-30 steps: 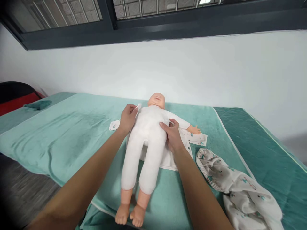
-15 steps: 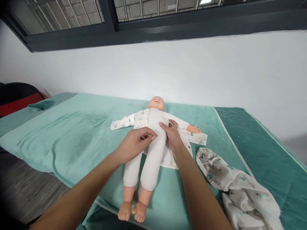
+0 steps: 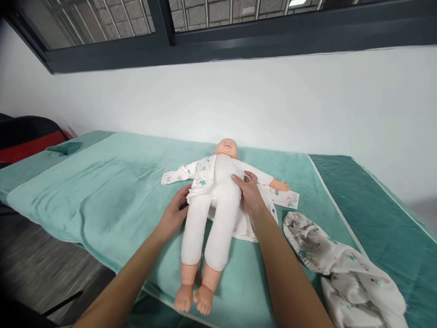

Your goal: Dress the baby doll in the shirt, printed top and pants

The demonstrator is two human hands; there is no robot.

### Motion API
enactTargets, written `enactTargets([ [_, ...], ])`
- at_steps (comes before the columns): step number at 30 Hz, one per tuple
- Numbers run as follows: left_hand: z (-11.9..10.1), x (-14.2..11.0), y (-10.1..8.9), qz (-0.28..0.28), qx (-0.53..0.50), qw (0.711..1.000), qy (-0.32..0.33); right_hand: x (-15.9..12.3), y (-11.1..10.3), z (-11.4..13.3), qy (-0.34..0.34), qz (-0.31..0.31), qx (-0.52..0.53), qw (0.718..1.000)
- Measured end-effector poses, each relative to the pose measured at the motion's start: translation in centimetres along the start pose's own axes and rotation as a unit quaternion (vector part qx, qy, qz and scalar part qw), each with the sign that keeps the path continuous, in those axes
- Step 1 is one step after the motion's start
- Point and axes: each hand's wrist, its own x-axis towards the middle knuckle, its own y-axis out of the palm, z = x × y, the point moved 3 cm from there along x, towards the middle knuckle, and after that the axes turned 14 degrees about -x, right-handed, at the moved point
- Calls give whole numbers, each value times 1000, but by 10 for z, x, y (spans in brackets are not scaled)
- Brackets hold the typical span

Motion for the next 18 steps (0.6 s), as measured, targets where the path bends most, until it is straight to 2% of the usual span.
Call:
enactTargets([
  [3, 0, 8, 1, -7, -35, 999, -30, 0, -1, 0, 4, -5, -1, 1000],
  [6, -2, 7, -3, -26, -36, 999, -23, 0, -2, -1, 0, -2, 1, 1000],
  [12, -7, -15, -7, -4, -73, 997, -2, 1, -2, -2, -4, 3, -2, 1000],
  [15, -4, -27, -10, -18, -75, 997, -25, 0, -1, -2, -10, 8, 5, 1000],
  [18, 0, -34, -11, 0, -81, 996, -48, -1, -1, -1, -11, 7, 7, 1000],
])
